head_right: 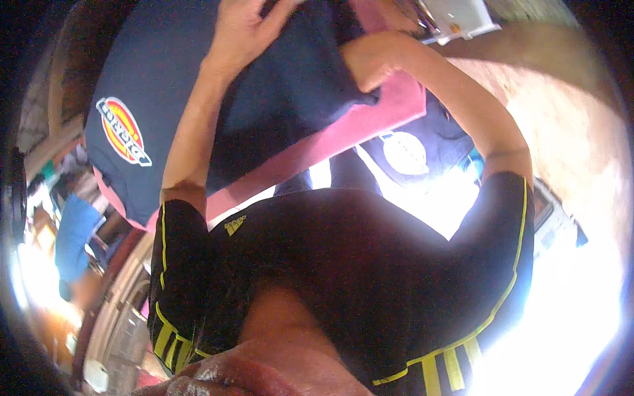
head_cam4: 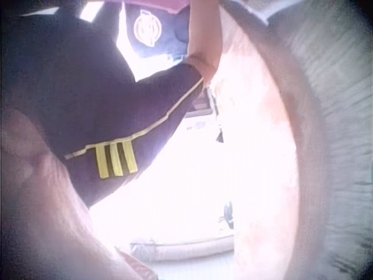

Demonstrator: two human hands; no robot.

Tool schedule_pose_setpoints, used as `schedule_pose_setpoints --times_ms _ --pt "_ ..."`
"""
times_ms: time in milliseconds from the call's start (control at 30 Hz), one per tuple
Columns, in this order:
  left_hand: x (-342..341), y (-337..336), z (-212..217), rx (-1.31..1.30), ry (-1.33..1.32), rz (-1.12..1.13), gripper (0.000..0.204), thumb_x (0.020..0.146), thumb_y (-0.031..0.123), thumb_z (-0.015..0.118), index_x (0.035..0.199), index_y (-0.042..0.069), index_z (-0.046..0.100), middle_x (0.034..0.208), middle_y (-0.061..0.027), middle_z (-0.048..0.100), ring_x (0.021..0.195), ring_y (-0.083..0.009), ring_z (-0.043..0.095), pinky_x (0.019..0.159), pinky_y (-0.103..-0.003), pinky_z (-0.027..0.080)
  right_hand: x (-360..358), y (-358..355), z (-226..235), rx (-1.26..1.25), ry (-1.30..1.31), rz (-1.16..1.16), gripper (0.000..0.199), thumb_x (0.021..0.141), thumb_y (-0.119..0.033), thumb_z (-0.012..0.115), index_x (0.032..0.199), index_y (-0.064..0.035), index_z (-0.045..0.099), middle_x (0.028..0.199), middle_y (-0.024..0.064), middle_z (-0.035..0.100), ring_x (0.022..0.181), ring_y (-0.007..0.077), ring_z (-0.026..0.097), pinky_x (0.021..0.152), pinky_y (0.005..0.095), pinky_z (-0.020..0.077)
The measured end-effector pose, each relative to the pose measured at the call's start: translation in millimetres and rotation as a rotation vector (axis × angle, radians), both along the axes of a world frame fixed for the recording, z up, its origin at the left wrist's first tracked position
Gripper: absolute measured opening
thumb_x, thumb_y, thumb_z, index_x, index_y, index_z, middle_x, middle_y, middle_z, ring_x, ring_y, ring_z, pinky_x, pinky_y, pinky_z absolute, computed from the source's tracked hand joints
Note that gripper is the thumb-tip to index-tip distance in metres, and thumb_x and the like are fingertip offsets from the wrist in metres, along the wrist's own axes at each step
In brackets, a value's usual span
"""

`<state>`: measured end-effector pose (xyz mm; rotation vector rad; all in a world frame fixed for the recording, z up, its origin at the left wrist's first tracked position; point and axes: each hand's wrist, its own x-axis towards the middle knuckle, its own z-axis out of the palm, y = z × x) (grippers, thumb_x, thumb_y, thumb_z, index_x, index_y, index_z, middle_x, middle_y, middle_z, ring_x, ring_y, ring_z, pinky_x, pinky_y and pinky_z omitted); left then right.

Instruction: The person irons a dark blue t-shirt on a pink ironing board. They use a white steam iron to smooth the fabric, repeatedly adjusting the shirt's position and flipping it over to press different sections.

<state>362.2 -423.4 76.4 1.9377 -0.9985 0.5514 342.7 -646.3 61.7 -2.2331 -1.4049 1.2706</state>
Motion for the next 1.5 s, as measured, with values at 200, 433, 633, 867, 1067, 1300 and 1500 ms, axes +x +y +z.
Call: schedule_pose_setpoints --times_ms 200,433,633,867,1067,1300,1500 --pt "-2 -1 -23 -0.019 0.086 0.103 0.028 0.086 0.017 0.073 0.114 0.015 0.070 0.112 -0.0073 0.066 0.098 -0.0281 0.068 0.078 -0.041 0.058 -12 -26 1 -0.176 -0.094 -0.261 0.032 0.068 -0.007 0.070 0.098 0.0030 0.068 0.096 0.0246 0.072 0.088 0.0401 0.072 0.072 0.0483 0.0578" --pt "-64 9 -27 0.215 0.026 0.401 0.046 0.085 0.038 0.075 0.126 0.022 0.064 0.134 -0.0093 0.054 0.125 -0.0337 0.052 0.096 -0.056 0.042 -14 -92 -20 0.023 0.456 -0.932 0.074 0.089 -0.009 0.067 0.156 -0.0062 0.036 0.129 0.0072 0.061 0.114 0.0166 0.059 0.096 0.0313 0.0482" --pt "-196 27 -23 0.449 0.328 0.513 0.066 0.079 0.049 0.077 0.138 0.024 0.059 0.155 -0.0124 0.041 0.145 -0.0363 0.036 0.109 -0.060 0.032 -101 -65 4 0.859 0.065 -1.039 0.057 0.086 -0.012 0.073 0.140 -0.0043 0.056 0.134 0.0139 0.058 0.116 0.0265 0.058 0.099 0.0384 0.0482" --pt "-284 147 -7 0.511 0.487 1.162 0.045 0.092 0.035 0.066 0.133 0.016 0.062 0.143 -0.0131 0.052 0.138 -0.0369 0.045 0.109 -0.060 0.031 -131 -63 -5 0.526 -0.565 -0.651 0.042 0.083 -0.003 0.066 0.125 -0.0039 0.068 0.118 0.0228 0.058 0.108 0.0430 0.059 0.097 0.0497 0.0483" --pt "-329 315 -28 0.564 0.250 1.786 0.045 0.094 0.030 0.067 0.135 0.014 0.061 0.143 -0.0211 0.051 0.133 -0.0415 0.047 0.109 -0.055 0.036 -139 -69 -27 0.503 -0.823 -0.675 0.039 0.085 0.000 0.060 0.123 -0.0041 0.069 0.118 0.0268 0.055 0.109 0.0440 0.056 0.097 0.0511 0.0476" --pt "-361 424 -61 0.154 0.374 1.840 0.083 0.083 0.045 0.081 0.141 -0.005 0.048 0.127 -0.0264 0.062 0.114 -0.0429 0.060 0.099 -0.049 0.047 -131 -51 -29 0.721 -0.997 -0.699 0.027 0.091 0.003 0.058 0.113 -0.0028 0.072 0.131 0.0263 0.053 0.126 0.0445 0.052 0.104 0.0509 0.0458" --pt "-388 494 -77 -0.346 0.672 1.562 0.039 0.083 0.035 0.086 0.094 0.001 0.070 0.079 -0.0089 0.069 0.062 -0.0203 0.062 0.060 -0.033 0.051 -131 -38 20 0.643 -1.093 -0.594 0.021 0.091 0.001 0.057 0.107 -0.0031 0.069 0.121 0.0169 0.064 0.118 0.0360 0.060 0.101 0.0471 0.0452"
